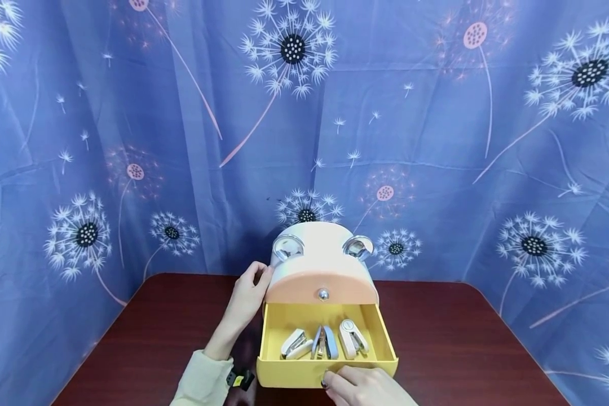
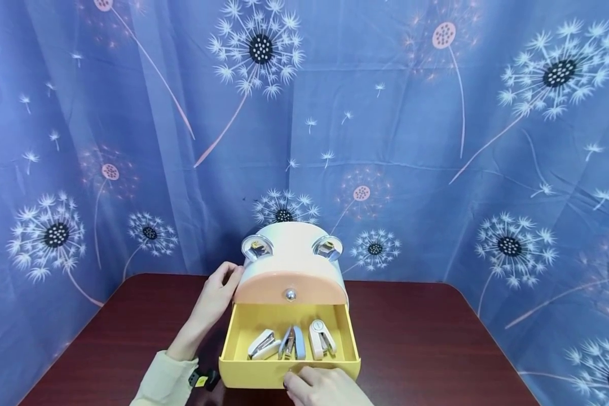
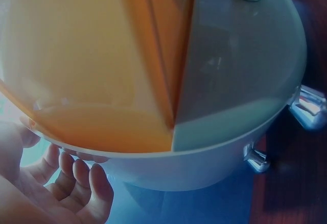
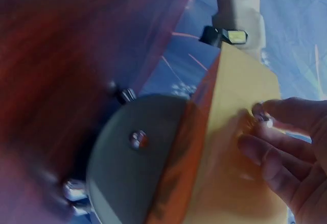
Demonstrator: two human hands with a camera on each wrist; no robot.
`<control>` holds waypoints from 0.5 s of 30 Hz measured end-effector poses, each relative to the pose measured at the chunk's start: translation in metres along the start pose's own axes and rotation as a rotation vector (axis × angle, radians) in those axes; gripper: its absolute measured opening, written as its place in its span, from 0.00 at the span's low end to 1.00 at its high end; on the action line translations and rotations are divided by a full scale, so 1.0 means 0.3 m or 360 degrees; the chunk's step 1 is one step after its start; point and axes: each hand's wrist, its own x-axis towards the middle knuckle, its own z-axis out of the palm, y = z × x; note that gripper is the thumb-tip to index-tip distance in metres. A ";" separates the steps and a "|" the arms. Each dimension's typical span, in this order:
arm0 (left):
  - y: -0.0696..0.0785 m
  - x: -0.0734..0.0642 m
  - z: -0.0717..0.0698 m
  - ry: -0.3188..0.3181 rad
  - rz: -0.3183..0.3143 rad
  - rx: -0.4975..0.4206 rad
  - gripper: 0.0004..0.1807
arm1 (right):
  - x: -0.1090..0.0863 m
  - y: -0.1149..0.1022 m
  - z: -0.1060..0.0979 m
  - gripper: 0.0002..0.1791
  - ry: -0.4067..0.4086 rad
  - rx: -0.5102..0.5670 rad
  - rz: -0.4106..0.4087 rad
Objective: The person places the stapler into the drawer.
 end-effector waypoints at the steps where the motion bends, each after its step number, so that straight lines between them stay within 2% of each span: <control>1: 0.001 -0.001 0.001 -0.0001 -0.0001 0.0000 0.11 | -0.004 -0.002 0.006 0.06 0.0002 -0.0001 0.0005; 11: -0.007 0.000 0.004 -0.0002 0.0014 -0.0003 0.13 | -0.012 -0.015 0.037 0.08 0.0117 -0.0035 0.0099; 15: -0.009 0.000 0.005 -0.0006 0.0007 -0.0017 0.13 | -0.002 -0.010 0.040 0.06 0.0104 -0.0035 0.0163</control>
